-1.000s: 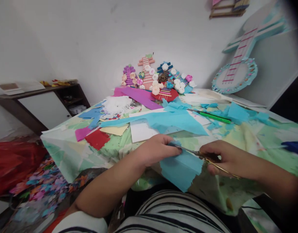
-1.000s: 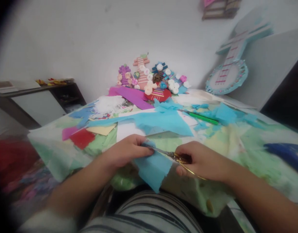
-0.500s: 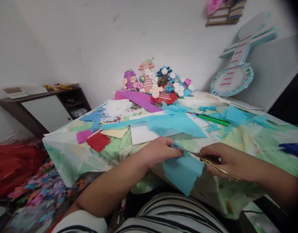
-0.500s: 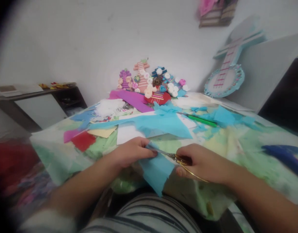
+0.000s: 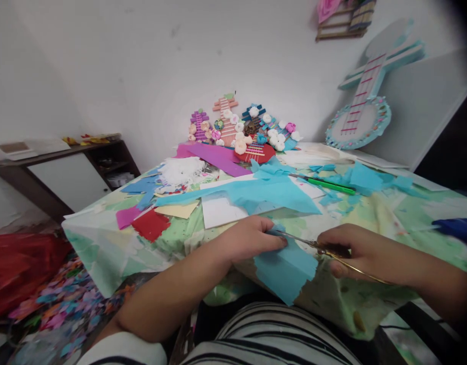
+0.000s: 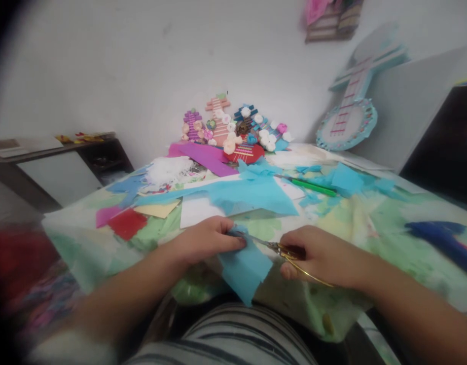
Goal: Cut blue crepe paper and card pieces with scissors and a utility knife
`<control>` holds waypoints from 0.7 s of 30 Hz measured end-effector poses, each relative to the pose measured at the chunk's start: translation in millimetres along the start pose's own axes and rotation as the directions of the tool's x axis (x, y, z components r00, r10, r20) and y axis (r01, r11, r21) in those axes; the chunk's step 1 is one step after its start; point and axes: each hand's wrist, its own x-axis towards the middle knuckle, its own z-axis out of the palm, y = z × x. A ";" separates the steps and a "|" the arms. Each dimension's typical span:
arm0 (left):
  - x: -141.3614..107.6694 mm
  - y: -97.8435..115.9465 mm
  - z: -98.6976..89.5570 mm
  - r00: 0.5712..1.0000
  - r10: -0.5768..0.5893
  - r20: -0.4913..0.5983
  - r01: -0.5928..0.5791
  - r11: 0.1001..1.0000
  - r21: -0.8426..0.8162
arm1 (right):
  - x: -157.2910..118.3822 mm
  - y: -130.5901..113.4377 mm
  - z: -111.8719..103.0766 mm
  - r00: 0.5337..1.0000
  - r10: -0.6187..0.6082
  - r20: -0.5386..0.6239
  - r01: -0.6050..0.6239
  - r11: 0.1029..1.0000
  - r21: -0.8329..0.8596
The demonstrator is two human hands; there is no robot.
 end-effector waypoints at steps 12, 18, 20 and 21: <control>7.4 -1.9 9.7 0.998 0.030 0.054 -0.026 0.997 -0.071 | 9.5 4.2 10.9 0.996 0.025 0.082 -0.026 1.000 0.000; 8.7 -0.6 9.2 0.998 0.014 0.055 -0.006 0.991 -0.137 | 9.9 8.9 14.7 0.998 0.032 0.059 -0.036 0.997 0.068; 10.2 1.0 9.5 0.996 0.010 0.084 0.004 0.986 -0.168 | 8.5 10.7 15.2 0.999 0.031 0.042 -0.034 0.996 0.084; 11.3 2.0 9.7 0.995 0.012 0.101 0.006 0.984 -0.179 | 7.5 11.7 15.6 0.999 0.034 0.034 -0.038 0.995 0.096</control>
